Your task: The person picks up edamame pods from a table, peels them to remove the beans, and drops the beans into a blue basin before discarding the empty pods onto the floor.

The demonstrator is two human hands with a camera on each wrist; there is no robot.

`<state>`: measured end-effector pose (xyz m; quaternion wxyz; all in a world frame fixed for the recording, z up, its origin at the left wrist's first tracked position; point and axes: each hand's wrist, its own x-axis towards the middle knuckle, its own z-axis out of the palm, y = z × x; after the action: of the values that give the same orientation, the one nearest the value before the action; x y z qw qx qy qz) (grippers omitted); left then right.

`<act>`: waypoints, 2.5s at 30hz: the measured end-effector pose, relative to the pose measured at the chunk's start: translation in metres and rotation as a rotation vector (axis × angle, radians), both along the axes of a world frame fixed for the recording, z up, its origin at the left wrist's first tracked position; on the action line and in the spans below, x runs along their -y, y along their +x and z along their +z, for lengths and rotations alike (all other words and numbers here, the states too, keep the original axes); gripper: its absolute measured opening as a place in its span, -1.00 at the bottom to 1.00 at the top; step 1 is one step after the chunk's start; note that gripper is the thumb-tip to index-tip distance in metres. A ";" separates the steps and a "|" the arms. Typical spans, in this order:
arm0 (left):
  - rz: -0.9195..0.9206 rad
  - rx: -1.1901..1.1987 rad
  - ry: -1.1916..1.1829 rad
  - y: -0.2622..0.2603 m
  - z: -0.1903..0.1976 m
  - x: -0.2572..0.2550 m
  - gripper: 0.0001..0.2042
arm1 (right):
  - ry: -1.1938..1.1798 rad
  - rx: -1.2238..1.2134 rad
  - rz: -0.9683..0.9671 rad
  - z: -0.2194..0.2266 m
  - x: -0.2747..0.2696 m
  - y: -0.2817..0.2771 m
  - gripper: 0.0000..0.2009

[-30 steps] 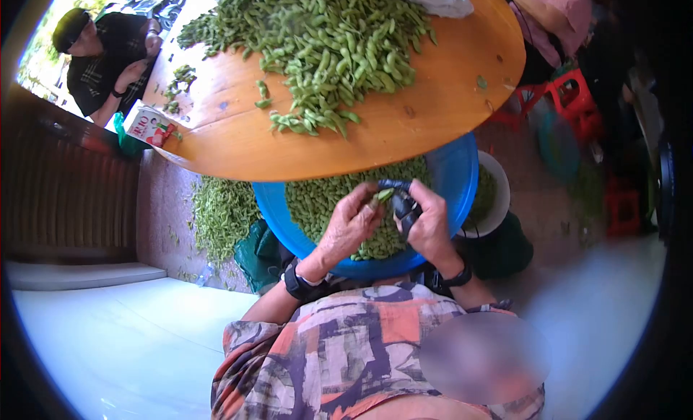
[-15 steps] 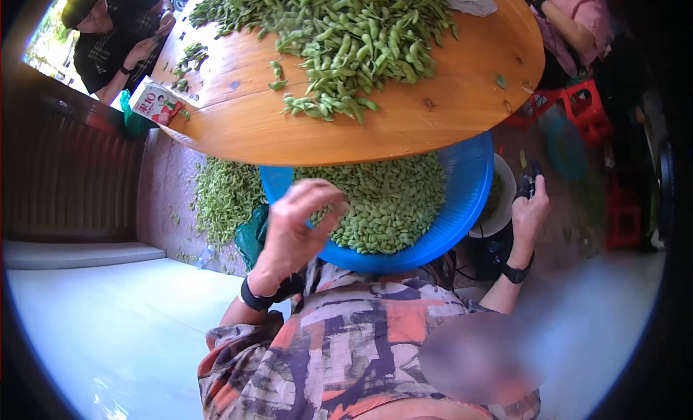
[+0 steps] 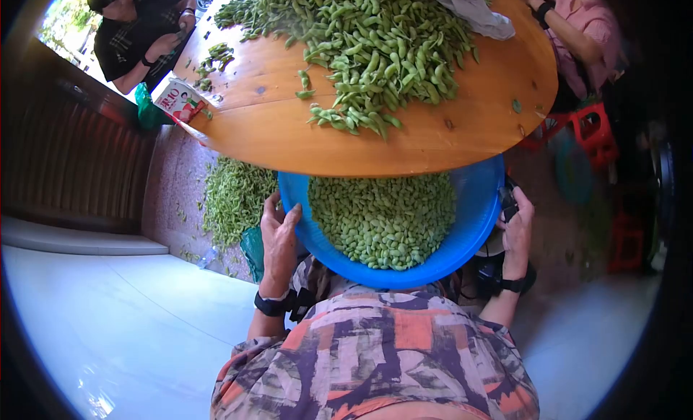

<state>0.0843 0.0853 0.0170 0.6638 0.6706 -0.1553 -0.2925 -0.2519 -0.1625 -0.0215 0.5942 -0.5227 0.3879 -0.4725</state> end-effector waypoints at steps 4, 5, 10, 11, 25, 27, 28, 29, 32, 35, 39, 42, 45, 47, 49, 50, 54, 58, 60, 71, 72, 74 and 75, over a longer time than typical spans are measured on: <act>0.018 0.048 0.125 -0.004 0.012 -0.010 -0.56 | 0.072 -0.234 0.048 0.015 0.001 0.016 -0.76; 0.039 0.046 0.115 -0.004 0.013 -0.015 -0.57 | 0.073 -0.259 0.088 0.014 0.002 0.019 -0.81; -0.190 0.878 0.725 0.025 0.013 -0.035 -0.74 | 0.065 -0.402 0.068 0.028 -0.008 0.036 -0.85; -0.183 0.885 0.725 0.031 0.019 -0.031 -0.74 | 0.075 -0.436 0.061 0.030 -0.008 0.036 -0.83; -0.380 1.200 0.168 0.131 0.056 0.153 -0.89 | 0.244 -0.219 -0.056 0.030 -0.033 0.011 -0.90; -0.396 1.189 0.251 0.132 0.057 0.151 -0.87 | 0.141 -0.288 0.021 0.019 -0.027 0.004 -0.90; -0.396 1.188 0.250 0.131 0.055 0.148 -0.87 | 0.140 -0.288 0.021 0.020 -0.025 0.003 -0.90; -0.346 1.198 0.241 0.130 0.054 0.145 -0.87 | -0.282 -0.620 -0.099 0.024 -0.023 0.006 -0.87; -0.257 1.027 0.202 0.122 0.060 0.135 -0.90 | -0.795 -0.912 -0.268 0.062 -0.022 0.028 -0.83; -0.274 0.737 0.208 0.089 0.083 0.122 -0.93 | -0.737 -0.782 -0.138 0.076 -0.029 0.041 -0.81; -0.660 0.266 -0.251 0.017 0.080 0.101 -0.94 | -0.101 -0.273 0.272 0.104 -0.061 0.086 -0.73; -0.755 0.029 -0.239 -0.033 0.061 0.090 -0.93 | -0.003 -0.209 0.528 0.105 -0.070 0.102 -0.71; -0.773 -0.034 -0.253 -0.052 0.037 0.089 -0.94 | 0.122 -0.162 0.589 0.105 -0.072 0.108 -0.73; -0.712 -0.084 -0.267 -0.054 0.029 0.090 -0.93 | 0.180 -0.132 0.592 0.098 -0.070 0.105 -0.75; -0.700 -0.058 -0.258 -0.059 0.024 0.089 -0.92 | 0.274 -0.023 0.600 0.083 -0.071 0.103 -0.81; -0.661 -0.001 -0.241 -0.062 0.024 0.088 -0.92 | 0.306 0.017 0.596 0.084 -0.071 0.104 -0.84; -0.610 0.010 -0.239 -0.066 0.023 0.088 -0.88 | 0.222 -0.009 0.575 0.076 -0.071 0.108 -0.81; -0.654 -0.457 -0.339 -0.059 0.025 0.089 -0.81 | 0.284 0.128 0.687 0.067 -0.063 0.106 -0.74; -0.696 -0.760 -0.390 -0.060 0.021 0.087 -0.73 | 0.408 0.243 0.756 0.064 -0.063 0.105 -0.73; -0.749 -0.074 -0.132 -0.060 0.012 0.074 -0.64 | 0.100 -0.317 0.643 0.078 -0.079 0.107 -0.86; -0.766 0.279 -0.096 -0.058 0.013 0.074 -0.63 | 0.003 -0.345 0.632 0.078 -0.080 0.107 -0.85; -0.732 0.785 -0.126 -0.058 0.011 0.076 -0.64 | -0.097 -0.373 0.615 0.076 -0.081 0.107 -0.83; -0.732 0.785 -0.127 -0.059 0.011 0.076 -0.64 | -0.151 -0.386 0.572 0.073 -0.084 0.109 -0.82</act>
<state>0.0250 0.0094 0.0278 0.4500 0.5900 -0.6325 -0.2222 -0.1429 -0.0789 0.0513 0.5780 -0.7322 0.2950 -0.2066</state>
